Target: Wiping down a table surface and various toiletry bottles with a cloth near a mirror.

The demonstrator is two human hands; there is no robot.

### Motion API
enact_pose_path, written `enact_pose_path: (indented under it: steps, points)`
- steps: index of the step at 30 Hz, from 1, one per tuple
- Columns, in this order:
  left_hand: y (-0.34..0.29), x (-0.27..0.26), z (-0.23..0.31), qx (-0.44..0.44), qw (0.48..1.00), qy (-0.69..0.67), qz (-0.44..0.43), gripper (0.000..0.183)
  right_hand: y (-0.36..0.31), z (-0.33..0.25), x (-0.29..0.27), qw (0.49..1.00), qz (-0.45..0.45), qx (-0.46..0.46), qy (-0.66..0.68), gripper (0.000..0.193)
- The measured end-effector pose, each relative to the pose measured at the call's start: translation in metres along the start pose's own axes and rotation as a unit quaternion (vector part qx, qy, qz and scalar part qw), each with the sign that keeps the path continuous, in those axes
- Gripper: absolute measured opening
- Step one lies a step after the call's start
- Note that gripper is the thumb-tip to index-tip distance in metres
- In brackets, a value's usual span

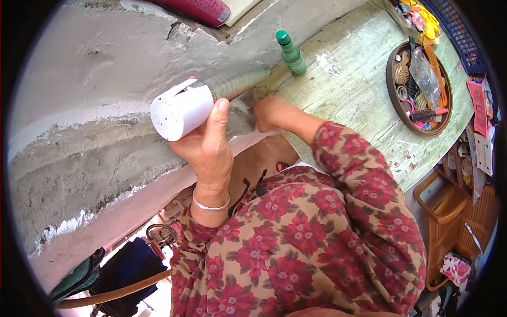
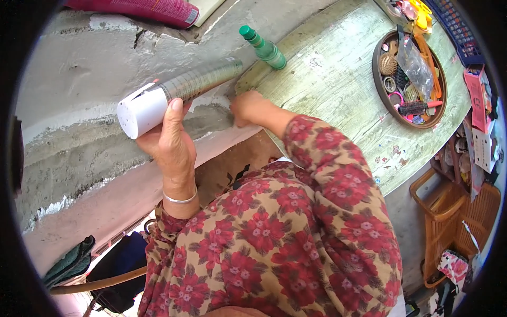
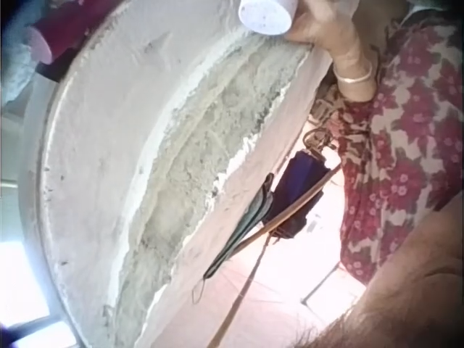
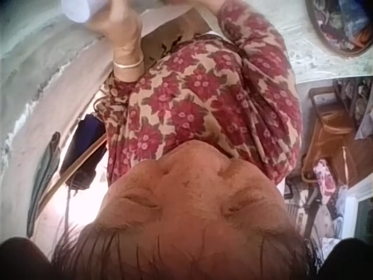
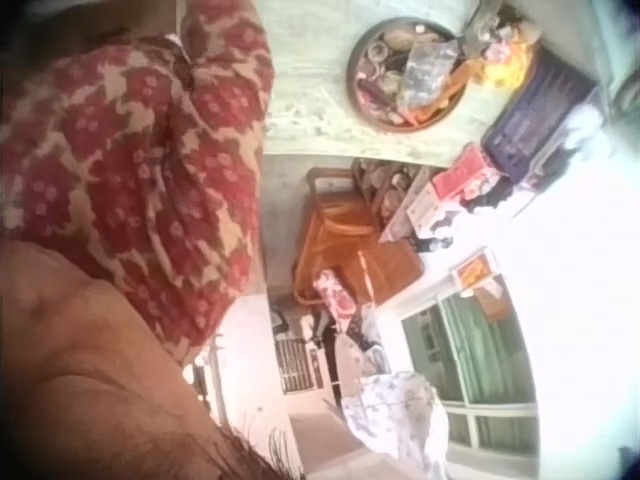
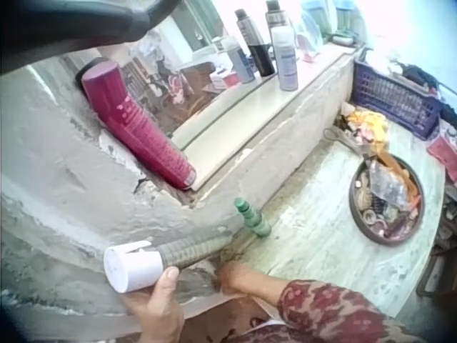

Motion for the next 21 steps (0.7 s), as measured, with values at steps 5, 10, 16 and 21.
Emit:
enact_pose_path:
  steps: [5, 10, 16, 21]
  points:
    - [0.001, 0.000, -0.003, 0.008, 1.000, 0.008, 0.015, 0.047, -0.038, 0.029, 0.016, 1.000, -0.003, -0.009, -0.028, 0.027]
    - [-0.002, 0.005, 0.001, 0.042, 0.999, 0.010, 0.024, 0.046, -0.064, 0.056, 0.011, 0.997, 0.067, 0.024, -0.033, 0.025]
    - [-0.003, 0.007, 0.004, 0.024, 0.999, -0.024, 0.007, 0.047, -0.062, 0.070, 0.033, 0.971, 0.200, -0.016, 0.134, 0.026]
    - [-0.006, 0.005, 0.006, 0.027, 0.999, -0.018, 0.001, 0.048, -0.040, 0.044, 0.093, 0.841, 0.204, -0.005, 0.501, 0.030]
Point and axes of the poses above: each hand's wrist, its own y-axis towards the middle knuckle, its own x-axis out of the palm, z = x × y, the point moved 5 cm from there along y, towards the middle knuckle, and after that the axes turned 3 degrees about y, right-handed, at the moved point
